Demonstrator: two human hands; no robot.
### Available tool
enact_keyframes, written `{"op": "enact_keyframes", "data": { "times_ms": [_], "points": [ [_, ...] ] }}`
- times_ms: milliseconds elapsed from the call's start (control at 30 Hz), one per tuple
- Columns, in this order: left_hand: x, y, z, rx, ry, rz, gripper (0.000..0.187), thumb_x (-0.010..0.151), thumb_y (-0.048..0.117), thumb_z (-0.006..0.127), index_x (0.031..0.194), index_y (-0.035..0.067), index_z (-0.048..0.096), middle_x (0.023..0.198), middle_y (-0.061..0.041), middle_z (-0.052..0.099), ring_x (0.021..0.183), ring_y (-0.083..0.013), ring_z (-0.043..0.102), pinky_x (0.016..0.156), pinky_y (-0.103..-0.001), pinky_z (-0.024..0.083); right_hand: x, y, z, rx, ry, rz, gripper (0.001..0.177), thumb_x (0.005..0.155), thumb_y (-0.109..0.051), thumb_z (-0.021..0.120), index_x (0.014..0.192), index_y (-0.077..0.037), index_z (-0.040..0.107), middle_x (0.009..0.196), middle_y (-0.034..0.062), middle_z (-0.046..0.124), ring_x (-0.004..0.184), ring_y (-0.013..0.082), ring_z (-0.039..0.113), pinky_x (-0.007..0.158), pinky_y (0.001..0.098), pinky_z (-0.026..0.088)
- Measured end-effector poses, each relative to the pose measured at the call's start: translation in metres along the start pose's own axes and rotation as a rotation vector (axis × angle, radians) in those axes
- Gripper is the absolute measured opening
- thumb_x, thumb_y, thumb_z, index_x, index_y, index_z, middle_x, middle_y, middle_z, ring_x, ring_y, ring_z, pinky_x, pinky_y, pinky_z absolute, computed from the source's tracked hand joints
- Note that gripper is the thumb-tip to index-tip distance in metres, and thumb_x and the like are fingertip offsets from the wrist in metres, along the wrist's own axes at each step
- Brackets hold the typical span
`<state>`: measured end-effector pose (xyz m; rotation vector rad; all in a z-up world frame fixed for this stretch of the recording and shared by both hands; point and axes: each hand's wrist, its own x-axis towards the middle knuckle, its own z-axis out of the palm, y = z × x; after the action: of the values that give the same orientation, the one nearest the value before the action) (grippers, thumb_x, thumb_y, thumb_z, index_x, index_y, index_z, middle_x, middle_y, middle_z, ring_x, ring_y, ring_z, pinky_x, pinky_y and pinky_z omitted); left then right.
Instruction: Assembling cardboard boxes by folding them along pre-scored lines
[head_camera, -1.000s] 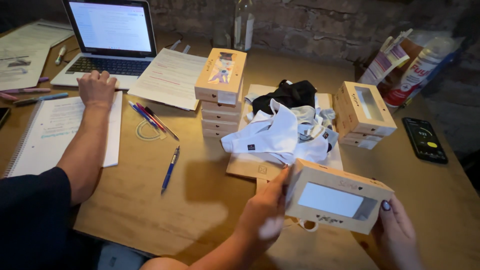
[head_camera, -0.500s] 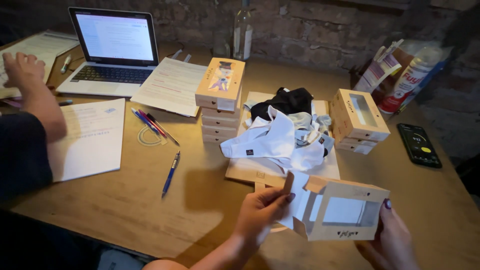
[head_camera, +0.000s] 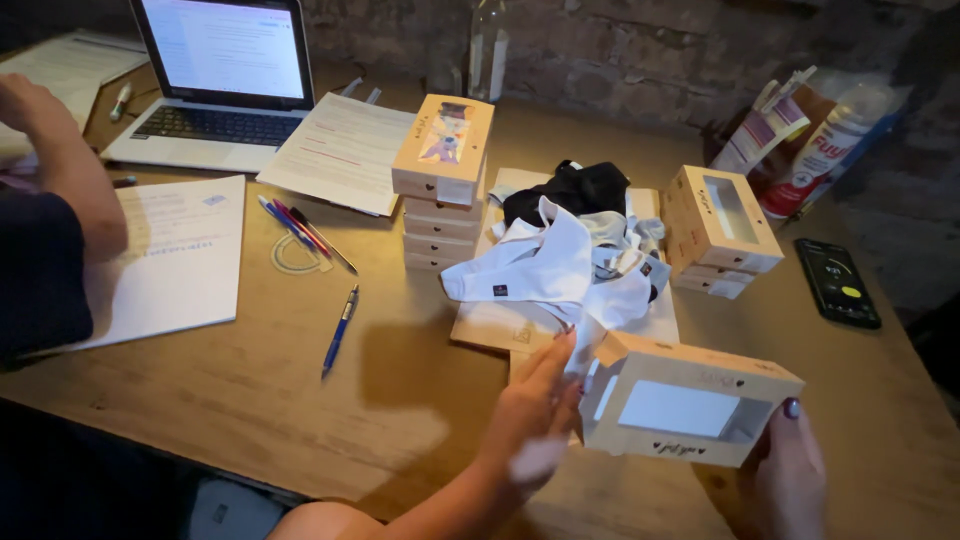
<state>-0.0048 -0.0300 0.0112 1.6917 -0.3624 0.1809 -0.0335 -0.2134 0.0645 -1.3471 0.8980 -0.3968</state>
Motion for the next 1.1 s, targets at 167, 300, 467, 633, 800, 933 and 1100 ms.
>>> {"op": "enact_keyframes", "data": {
  "times_ms": [167,300,467,633,800,933,1100],
  "points": [
    [-0.002,-0.010,0.005,-0.199,0.047,-0.090,0.050,0.086,0.005,0.060,0.134,0.009,0.048,0.105,-0.004,0.053,0.096,-0.0154,0.050,0.088,-0.027,0.044,-0.006,0.004,-0.001,-0.019,-0.070,-0.044,0.031,0.101,-0.032,0.040,0.119,-0.013,0.057,0.112,0.0090,0.062,0.101,0.0228,0.056,0.081,0.0397,0.040],
    [-0.002,-0.020,0.011,-0.206,0.129,-0.201,0.034,0.087,0.005,0.063,0.120,0.010,0.063,0.067,0.005,0.056,0.063,-0.0043,0.049,0.065,-0.018,0.043,0.030,0.028,-0.005,0.167,-0.262,-0.001,0.039,0.105,-0.030,0.030,0.137,-0.013,0.046,0.123,0.0167,0.056,0.104,0.0332,0.053,0.080,0.0609,0.043],
    [-0.002,-0.005,0.008,-0.213,0.075,-0.220,0.041,0.085,0.010,0.066,0.124,0.015,0.056,0.086,0.003,0.053,0.078,-0.0082,0.053,0.079,-0.019,0.045,0.007,0.002,-0.001,0.164,-0.314,0.036,0.042,0.104,-0.034,0.028,0.140,-0.020,0.045,0.122,0.0154,0.055,0.102,0.0340,0.052,0.077,0.0527,0.039],
    [-0.004,0.004,-0.008,0.182,0.170,0.338,0.052,0.091,0.013,0.061,0.136,0.007,0.037,0.150,-0.022,0.024,0.142,-0.0373,0.029,0.114,-0.043,0.031,0.013,-0.003,0.000,0.075,-0.221,0.050,0.033,0.102,-0.038,0.033,0.133,-0.040,0.043,0.112,-0.0015,0.055,0.090,0.0220,0.051,0.064,0.0454,0.037],
    [0.000,0.022,-0.025,0.536,0.274,0.630,0.007,0.089,0.011,0.062,0.095,0.012,0.066,0.104,-0.009,0.051,0.112,-0.0338,0.050,0.105,-0.054,0.034,0.011,-0.008,-0.003,0.099,-0.216,0.039,0.030,0.103,-0.037,0.039,0.131,-0.036,0.049,0.107,0.0021,0.054,0.084,0.0217,0.048,0.065,0.0439,0.039],
    [0.000,0.014,-0.025,0.616,0.253,0.570,0.019,0.094,0.017,0.058,0.111,0.013,0.065,0.097,-0.008,0.053,0.092,-0.0295,0.048,0.093,-0.040,0.041,0.022,0.003,-0.011,0.036,-0.252,-0.005,0.032,0.105,-0.033,0.036,0.134,-0.028,0.048,0.108,0.0090,0.057,0.087,0.0262,0.052,0.064,0.0446,0.040],
    [0.001,0.018,-0.029,0.596,0.298,0.584,0.012,0.090,0.015,0.063,0.102,0.015,0.065,0.093,-0.002,0.062,0.084,-0.0235,0.053,0.083,-0.033,0.040,0.039,0.018,-0.014,0.069,-0.310,-0.119,0.033,0.105,-0.027,0.035,0.135,-0.019,0.047,0.115,0.0106,0.059,0.095,0.0235,0.055,0.071,0.0384,0.042]
  ]
}}
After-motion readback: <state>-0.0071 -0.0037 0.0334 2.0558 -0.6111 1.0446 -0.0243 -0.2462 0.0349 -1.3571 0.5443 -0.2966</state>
